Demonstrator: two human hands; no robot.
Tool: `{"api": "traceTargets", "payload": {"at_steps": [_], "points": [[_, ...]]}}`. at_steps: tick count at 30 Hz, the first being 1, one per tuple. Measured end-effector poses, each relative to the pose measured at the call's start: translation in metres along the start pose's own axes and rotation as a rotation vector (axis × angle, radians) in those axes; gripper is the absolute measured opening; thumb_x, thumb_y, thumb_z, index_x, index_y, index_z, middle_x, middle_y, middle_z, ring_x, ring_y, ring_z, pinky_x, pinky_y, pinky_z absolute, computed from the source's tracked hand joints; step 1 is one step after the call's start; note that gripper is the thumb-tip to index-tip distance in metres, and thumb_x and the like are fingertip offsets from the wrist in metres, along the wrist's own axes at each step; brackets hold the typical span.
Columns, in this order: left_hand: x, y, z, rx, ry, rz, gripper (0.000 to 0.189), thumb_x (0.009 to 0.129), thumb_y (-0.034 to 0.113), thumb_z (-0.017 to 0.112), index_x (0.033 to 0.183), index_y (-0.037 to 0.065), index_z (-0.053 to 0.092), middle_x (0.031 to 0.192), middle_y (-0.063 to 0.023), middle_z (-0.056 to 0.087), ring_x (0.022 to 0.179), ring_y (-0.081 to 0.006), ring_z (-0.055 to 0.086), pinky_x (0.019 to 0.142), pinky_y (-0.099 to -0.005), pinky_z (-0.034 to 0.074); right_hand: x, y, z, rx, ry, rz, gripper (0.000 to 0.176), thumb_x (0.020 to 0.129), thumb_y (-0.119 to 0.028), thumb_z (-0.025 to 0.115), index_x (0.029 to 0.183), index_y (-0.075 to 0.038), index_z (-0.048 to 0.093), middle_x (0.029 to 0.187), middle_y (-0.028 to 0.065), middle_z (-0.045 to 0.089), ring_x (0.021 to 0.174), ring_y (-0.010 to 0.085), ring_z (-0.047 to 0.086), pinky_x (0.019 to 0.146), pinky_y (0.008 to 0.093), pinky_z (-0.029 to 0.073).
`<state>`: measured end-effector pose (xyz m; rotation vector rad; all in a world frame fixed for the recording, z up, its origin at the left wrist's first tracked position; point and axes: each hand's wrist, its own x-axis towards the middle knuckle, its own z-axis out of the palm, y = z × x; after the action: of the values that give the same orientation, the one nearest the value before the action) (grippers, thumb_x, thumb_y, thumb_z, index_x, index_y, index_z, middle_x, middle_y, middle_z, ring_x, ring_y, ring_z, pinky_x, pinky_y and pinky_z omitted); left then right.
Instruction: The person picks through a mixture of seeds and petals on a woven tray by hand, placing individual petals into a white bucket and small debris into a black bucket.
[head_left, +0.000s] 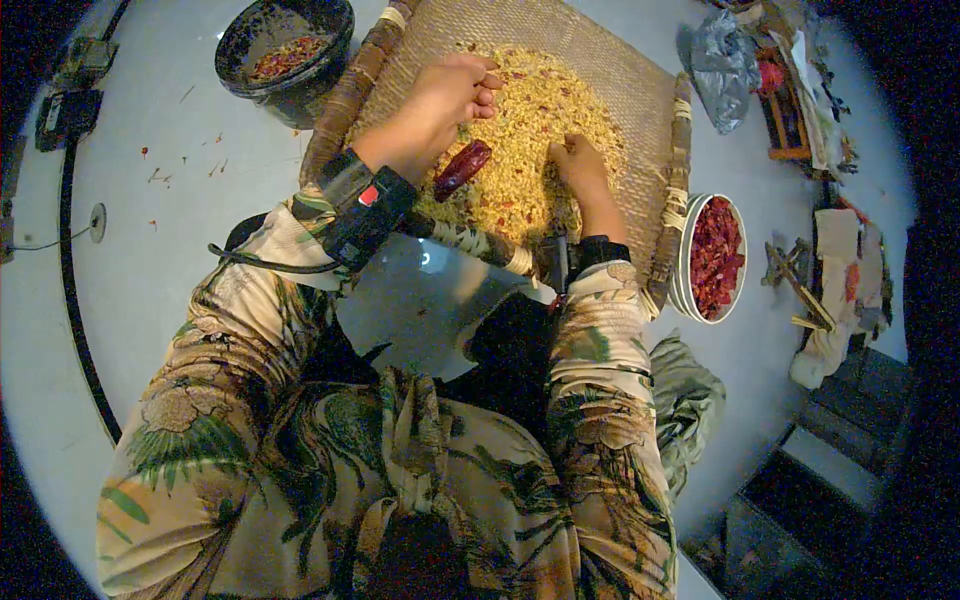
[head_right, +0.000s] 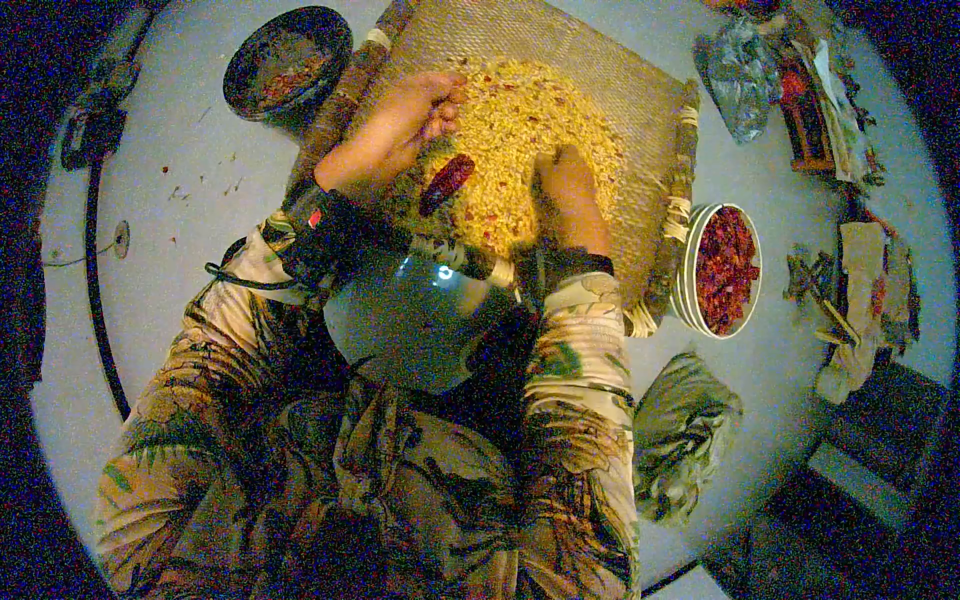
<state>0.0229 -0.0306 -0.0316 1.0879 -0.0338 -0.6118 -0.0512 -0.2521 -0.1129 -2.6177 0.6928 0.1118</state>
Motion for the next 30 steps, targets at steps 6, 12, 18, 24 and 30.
{"api": "traceTargets", "payload": {"at_steps": [6, 12, 18, 24, 30], "points": [[-0.003, 0.009, 0.004, 0.008, 0.036, 0.003, 0.011, 0.085, 0.013, 0.044, 0.087, 0.005, 0.05, 0.068, 0.0006, 0.049, 0.055, -0.0061, 0.045, 0.045, -0.0157, 0.038, -0.017, -0.043, 0.009, 0.209, -0.036, -0.567, 0.041, 0.071, -0.014, 0.063, 0.11, -0.009, 0.052, 0.11, 0.0168, 0.053, 0.105, 0.0277, 0.05, 0.088, 0.0327, 0.039], [-0.002, 0.009, 0.004, -0.005, 0.044, 0.032, 0.011, 0.084, 0.013, 0.045, 0.085, 0.003, 0.051, 0.068, -0.0005, 0.05, 0.053, -0.0064, 0.045, 0.045, -0.0157, 0.037, -0.017, -0.029, -0.004, 0.072, -0.125, -0.476, 0.035, 0.066, -0.004, 0.063, 0.101, -0.008, 0.059, 0.102, 0.0159, 0.057, 0.096, 0.0256, 0.055, 0.084, 0.0318, 0.042], [-0.005, 0.013, 0.005, 0.031, 0.038, 0.039, 0.011, 0.084, 0.013, 0.045, 0.082, 0.005, 0.051, 0.068, 0.0, 0.05, 0.054, -0.0056, 0.045, 0.044, -0.0156, 0.037, -0.004, 0.003, -0.038, 0.042, 0.139, -0.363, 0.028, 0.072, -0.013, 0.062, 0.1, -0.008, 0.059, 0.088, 0.0131, 0.062, 0.08, 0.0239, 0.059, 0.069, 0.0311, 0.046], [-0.005, 0.008, 0.002, 0.044, 0.001, 0.043, 0.012, 0.085, 0.015, 0.045, 0.082, 0.006, 0.052, 0.068, 0.0008, 0.05, 0.055, -0.0053, 0.046, 0.046, -0.0146, 0.039, -0.001, 0.001, -0.06, 0.787, -0.021, -0.163, 0.034, 0.081, -0.015, 0.056, 0.113, -0.006, 0.05, 0.098, 0.0087, 0.056, 0.089, 0.0183, 0.054, 0.065, 0.028, 0.048], [-0.008, 0.01, 0.004, 0.04, 0.017, 0.028, 0.013, 0.085, 0.015, 0.045, 0.083, 0.004, 0.052, 0.069, 0.0002, 0.052, 0.058, -0.006, 0.049, 0.047, -0.0148, 0.04, 0.011, 0.04, -0.05, 0.523, 0.061, -0.068, 0.031, 0.08, -0.016, 0.056, 0.109, -0.006, 0.053, 0.092, 0.0085, 0.059, 0.083, 0.02, 0.057, 0.066, 0.0302, 0.049]]}}
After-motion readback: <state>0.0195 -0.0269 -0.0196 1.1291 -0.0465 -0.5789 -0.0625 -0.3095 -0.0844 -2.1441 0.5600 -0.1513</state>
